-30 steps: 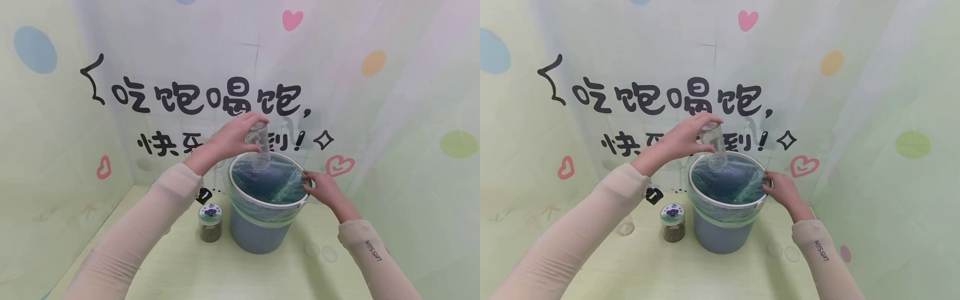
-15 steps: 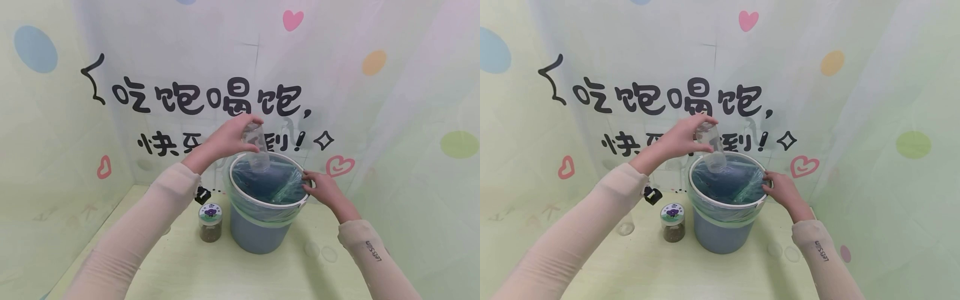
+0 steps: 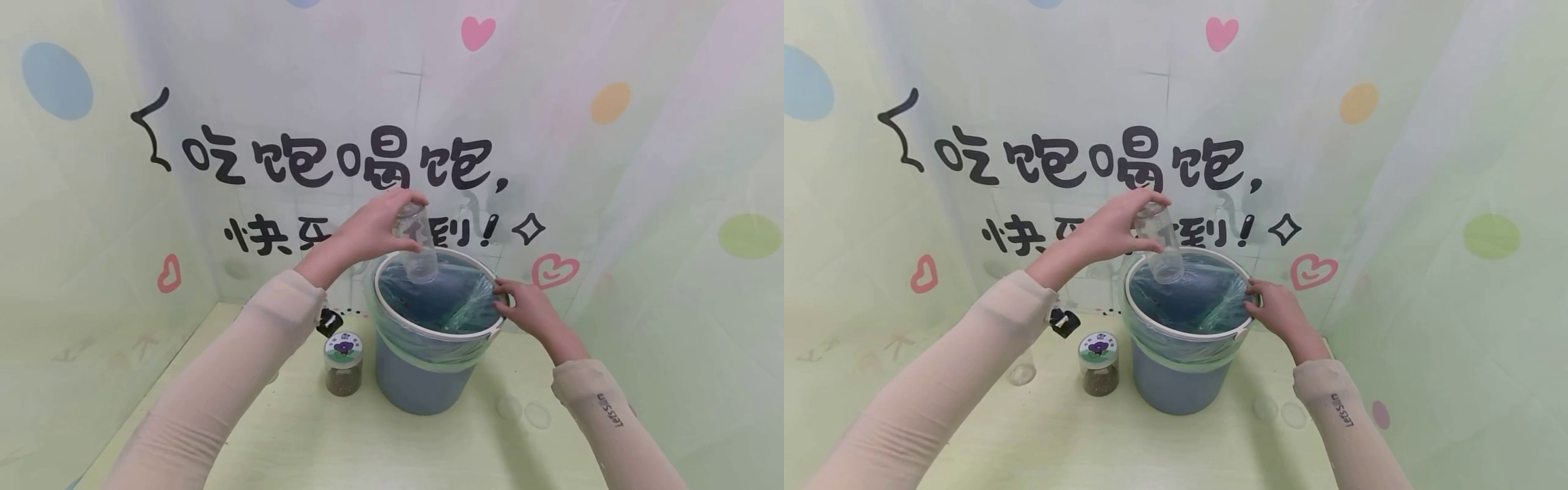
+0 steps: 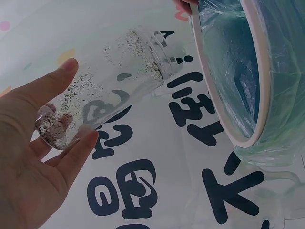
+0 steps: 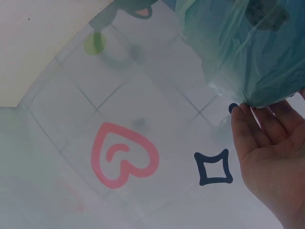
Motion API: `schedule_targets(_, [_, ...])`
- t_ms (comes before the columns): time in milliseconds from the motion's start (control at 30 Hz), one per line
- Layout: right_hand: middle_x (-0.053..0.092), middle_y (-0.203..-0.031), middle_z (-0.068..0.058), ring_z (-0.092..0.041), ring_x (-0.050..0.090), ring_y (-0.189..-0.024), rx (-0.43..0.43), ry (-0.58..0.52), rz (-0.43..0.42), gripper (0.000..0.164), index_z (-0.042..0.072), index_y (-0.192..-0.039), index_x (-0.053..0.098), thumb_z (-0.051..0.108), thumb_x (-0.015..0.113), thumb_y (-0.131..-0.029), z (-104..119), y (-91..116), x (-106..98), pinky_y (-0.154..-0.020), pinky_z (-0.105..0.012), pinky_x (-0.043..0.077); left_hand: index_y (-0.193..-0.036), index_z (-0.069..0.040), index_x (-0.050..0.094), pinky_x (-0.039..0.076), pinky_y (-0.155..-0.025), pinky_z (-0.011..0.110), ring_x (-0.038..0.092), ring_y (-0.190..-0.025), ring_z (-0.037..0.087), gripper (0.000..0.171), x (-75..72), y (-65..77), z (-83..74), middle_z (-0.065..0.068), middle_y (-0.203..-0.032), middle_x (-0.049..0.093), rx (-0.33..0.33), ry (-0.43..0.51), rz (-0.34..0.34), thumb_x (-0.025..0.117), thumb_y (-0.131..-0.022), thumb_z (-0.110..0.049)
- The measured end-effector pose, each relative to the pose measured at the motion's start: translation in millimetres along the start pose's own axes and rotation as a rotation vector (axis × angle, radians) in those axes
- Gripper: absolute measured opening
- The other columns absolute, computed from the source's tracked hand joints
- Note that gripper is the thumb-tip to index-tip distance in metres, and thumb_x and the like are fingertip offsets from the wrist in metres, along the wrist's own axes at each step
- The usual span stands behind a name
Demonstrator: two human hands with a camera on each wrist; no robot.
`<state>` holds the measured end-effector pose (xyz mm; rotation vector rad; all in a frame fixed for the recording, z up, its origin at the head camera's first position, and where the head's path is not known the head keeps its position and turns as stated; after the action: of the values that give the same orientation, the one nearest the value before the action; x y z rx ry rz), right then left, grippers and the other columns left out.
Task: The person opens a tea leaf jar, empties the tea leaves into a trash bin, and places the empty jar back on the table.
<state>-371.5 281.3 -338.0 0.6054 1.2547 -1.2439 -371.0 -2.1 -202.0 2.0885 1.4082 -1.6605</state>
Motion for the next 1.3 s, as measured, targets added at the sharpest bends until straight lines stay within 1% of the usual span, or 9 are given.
schedule_targets(100, [0.059, -0.137, -0.025, -0.045, 0.062, -0.118, -0.003, -0.004, -0.002, 0.029, -0.004, -0.115, 0.070, 0.011, 0.066, -0.091, 1, 0, 0, -0.101, -0.058, 0.050, -0.139, -0.012, 0.050, 0.045, -0.110, 0.039, 0.053, -0.128, 0.022, 0.071, 0.3, 1.2, -0.6, 0.004, -0.140, 0.056, -0.011, -0.012, -0.003, 0.086, -0.079, -0.026])
schedule_targets(267, [0.059, -0.137, -0.025, -0.045, 0.061, -0.118, 0.001, -0.011, 0.000, 0.028, -0.004, -0.114, 0.071, 0.011, 0.066, -0.091, 0, 0, 0, -0.102, -0.058, 0.049, -0.139, -0.018, 0.050, 0.053, -0.098, 0.039, 0.059, -0.116, 0.021, 0.071, 5.8, 4.8, 2.0, 0.002, -0.139, 0.054, -0.076, -0.185, 0.042, 0.083, -0.080, -0.038])
schedule_targets(333, [0.059, -0.138, -0.025, -0.045, 0.061, -0.119, 0.005, -0.015, 0.005, 0.028, -0.003, -0.114, 0.071, 0.012, 0.066, -0.091, 1, 0, 1, -0.102, -0.058, 0.049, -0.139, -0.020, 0.049, 0.054, -0.095, 0.039, 0.060, -0.113, 0.021, 0.070, 7.6, 5.7, 3.6, 0.002, -0.140, 0.053, -0.099, -0.218, 0.052, 0.083, -0.080, -0.040])
schedule_targets(567, [0.059, -0.138, -0.025, -0.045, 0.061, -0.119, 0.008, -0.012, 0.005, 0.028, -0.003, -0.114, 0.071, 0.012, 0.066, -0.091, 1, 0, 0, -0.102, -0.058, 0.049, -0.142, -0.018, 0.047, 0.049, -0.107, 0.040, 0.055, -0.125, 0.022, 0.075, 5.7, 5.4, 4.6, 0.002, -0.142, 0.052, -0.113, -0.139, 0.025, 0.084, -0.079, -0.038])
schedule_targets(700, [0.059, -0.138, -0.025, -0.045, 0.061, -0.119, 0.013, -0.022, 0.001, 0.028, -0.003, -0.114, 0.071, 0.012, 0.066, -0.092, 1, 1, -1, -0.102, -0.058, 0.049, -0.141, -0.015, 0.049, 0.046, -0.110, 0.040, 0.053, -0.127, 0.022, 0.074, 3.0, 4.9, 5.3, 0.005, -0.139, 0.054, -0.097, -0.025, -0.008, 0.085, -0.079, -0.034])
schedule_targets(767, [0.059, -0.138, -0.025, -0.045, 0.061, -0.119, 0.014, -0.022, 0.001, 0.028, -0.003, -0.114, 0.071, 0.012, 0.065, -0.092, 1, 1, -1, -0.102, -0.058, 0.049, -0.140, -0.015, 0.051, 0.046, -0.109, 0.041, 0.053, -0.127, 0.023, 0.072, 3.0, 5.4, 6.0, 0.005, -0.138, 0.055, -0.086, 0.005, -0.011, 0.085, -0.078, -0.032])
schedule_targets(833, [0.059, -0.138, -0.025, -0.045, 0.061, -0.119, 0.015, -0.021, 0.001, 0.027, -0.003, -0.114, 0.071, 0.012, 0.065, -0.092, 0, 1, 0, -0.102, -0.058, 0.049, -0.139, -0.016, 0.052, 0.047, -0.108, 0.041, 0.054, -0.125, 0.023, 0.071, 4.9, 6.8, 7.8, 0.005, -0.140, 0.054, -0.086, -0.002, 0.009, 0.085, -0.079, -0.030])
schedule_targets(967, [0.059, -0.138, -0.025, -0.045, 0.061, -0.119, 0.014, -0.013, 0.005, 0.027, -0.003, -0.113, 0.071, 0.012, 0.065, -0.092, 0, 0, 0, -0.102, -0.058, 0.049, -0.139, -0.019, 0.051, 0.051, -0.103, 0.042, 0.057, -0.121, 0.022, 0.070, 9.8, 10.5, 12.3, 0.002, -0.143, 0.049, -0.102, -0.072, 0.053, 0.085, -0.079, -0.029])
schedule_targets(1300, [0.058, -0.138, -0.025, -0.045, 0.060, -0.119, 0.018, -0.021, 0.006, 0.027, -0.004, -0.113, 0.071, 0.011, 0.065, -0.092, 2, 1, -1, -0.102, -0.058, 0.049, -0.131, -0.013, 0.048, 0.052, -0.098, 0.039, 0.057, -0.111, 0.022, 0.067, 8.5, 13.3, 19.7, 0.004, -0.137, 0.048, -0.126, -0.056, 0.019, 0.086, -0.077, -0.028])
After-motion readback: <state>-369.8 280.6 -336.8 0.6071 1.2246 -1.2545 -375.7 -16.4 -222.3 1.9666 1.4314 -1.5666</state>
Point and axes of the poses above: each hand's wrist, its own y-axis away from the middle knuckle, its own x-axis out of the palm, z = x × y, the point moved 5 cm from there along -y, towards the middle knuckle
